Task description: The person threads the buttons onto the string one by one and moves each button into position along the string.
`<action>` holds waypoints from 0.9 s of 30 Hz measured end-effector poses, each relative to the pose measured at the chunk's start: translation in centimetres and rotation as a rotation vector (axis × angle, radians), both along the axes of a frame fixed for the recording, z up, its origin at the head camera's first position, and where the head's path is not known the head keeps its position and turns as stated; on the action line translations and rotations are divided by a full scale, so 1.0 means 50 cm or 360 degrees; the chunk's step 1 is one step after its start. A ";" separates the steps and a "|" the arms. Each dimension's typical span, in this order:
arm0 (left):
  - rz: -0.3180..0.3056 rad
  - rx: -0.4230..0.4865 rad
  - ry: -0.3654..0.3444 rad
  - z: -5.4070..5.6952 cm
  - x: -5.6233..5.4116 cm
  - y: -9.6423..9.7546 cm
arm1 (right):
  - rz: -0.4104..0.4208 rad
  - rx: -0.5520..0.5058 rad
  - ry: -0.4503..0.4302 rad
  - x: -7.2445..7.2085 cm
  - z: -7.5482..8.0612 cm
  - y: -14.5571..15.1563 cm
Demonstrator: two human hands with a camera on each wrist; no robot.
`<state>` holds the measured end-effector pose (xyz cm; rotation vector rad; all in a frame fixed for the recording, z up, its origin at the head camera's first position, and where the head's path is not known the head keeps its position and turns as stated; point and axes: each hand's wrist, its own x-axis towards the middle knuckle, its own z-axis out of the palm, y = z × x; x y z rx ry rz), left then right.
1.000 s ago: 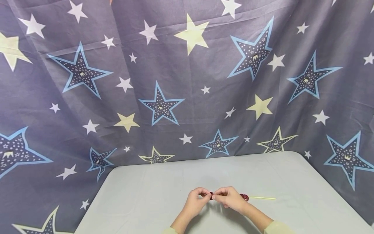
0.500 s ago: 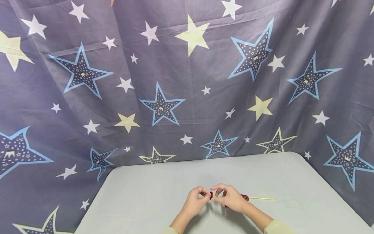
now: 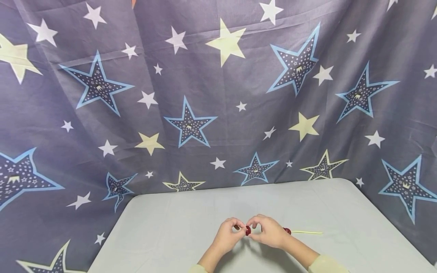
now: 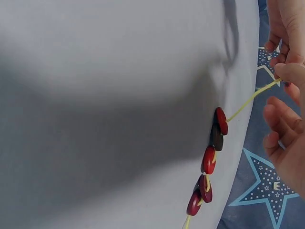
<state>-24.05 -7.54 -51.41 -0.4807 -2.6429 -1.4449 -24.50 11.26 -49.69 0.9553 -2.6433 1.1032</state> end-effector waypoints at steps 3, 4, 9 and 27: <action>-0.0006 -0.0017 -0.0002 0.001 0.000 -0.001 | -0.0042 0.0121 0.0116 0.003 0.001 0.000; -0.0009 -0.0015 -0.0004 0.001 -0.001 -0.001 | -0.0052 0.0150 0.0142 0.004 0.002 0.001; -0.0025 0.0016 0.0007 0.000 -0.003 -0.006 | -0.0054 0.0218 0.0188 0.005 0.001 0.005; -0.0069 -0.0010 -0.0023 -0.006 -0.006 -0.021 | -0.0108 0.0415 0.0125 0.000 -0.023 0.029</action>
